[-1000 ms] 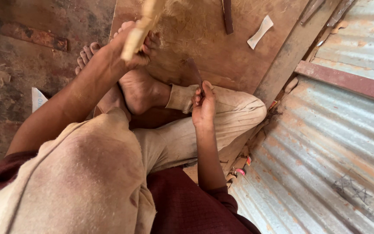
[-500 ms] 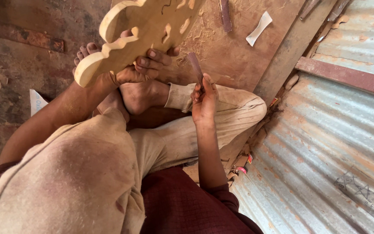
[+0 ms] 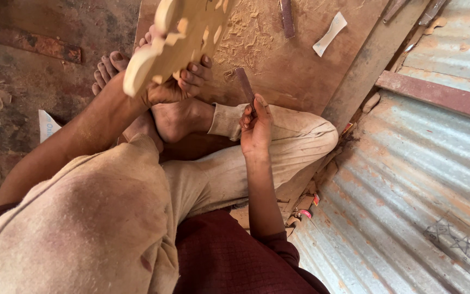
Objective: The person carves a decorative wooden piece using a chisel and mallet while seated on the floor. They hold the wood steady with their feet and hands, striking the chisel to shape the ornate design.
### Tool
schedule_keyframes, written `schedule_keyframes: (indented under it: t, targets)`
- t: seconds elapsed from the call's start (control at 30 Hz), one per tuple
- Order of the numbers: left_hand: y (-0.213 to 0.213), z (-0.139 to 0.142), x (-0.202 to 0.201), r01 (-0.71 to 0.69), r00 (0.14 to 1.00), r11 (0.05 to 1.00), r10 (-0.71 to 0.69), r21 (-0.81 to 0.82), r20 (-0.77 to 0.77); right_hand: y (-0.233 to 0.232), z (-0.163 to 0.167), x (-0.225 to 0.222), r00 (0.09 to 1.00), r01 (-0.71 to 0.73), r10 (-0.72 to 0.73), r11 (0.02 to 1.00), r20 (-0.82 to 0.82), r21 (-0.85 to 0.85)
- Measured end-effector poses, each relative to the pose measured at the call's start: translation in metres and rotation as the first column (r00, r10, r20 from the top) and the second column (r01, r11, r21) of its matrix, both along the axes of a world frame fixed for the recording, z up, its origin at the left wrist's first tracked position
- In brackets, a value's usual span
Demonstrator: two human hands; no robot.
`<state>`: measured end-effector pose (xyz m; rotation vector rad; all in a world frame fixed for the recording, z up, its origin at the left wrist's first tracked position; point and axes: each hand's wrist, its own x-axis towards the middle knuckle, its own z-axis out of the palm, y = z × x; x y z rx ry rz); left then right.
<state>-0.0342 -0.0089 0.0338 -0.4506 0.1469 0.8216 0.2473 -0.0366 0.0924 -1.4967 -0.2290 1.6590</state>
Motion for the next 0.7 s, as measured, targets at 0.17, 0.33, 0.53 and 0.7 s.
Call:
schedule_keyframes:
  t: [0.17, 0.33, 0.53, 0.7]
  targets:
    - [0.001, 0.005, 0.004, -0.001, 1.0, 1.0, 0.001, -0.008, 0.001, 0.001, -0.002, -0.001, 1.0, 0.004, -0.004, 1.0, -0.003, -0.003]
    - [0.003, 0.031, -0.003, 0.04, 0.984, 0.996, -0.053, -0.081, -0.171, 0.003, 0.0, -0.001, 1.0, -0.017, 0.017, 1.0, -0.009, 0.018]
    - [0.006, 0.051, -0.009, 0.124, 0.954, 0.992, -0.129, -0.035, -0.27, 0.003, -0.002, -0.002, 1.0, -0.026, 0.026, 0.999, -0.006, 0.026]
    - [0.0, 0.036, -0.013, 0.064, 0.996, 0.998, -0.063, 0.026, -0.061, 0.002, -0.003, -0.003, 1.0, -0.017, 0.017, 1.0, -0.002, 0.015]
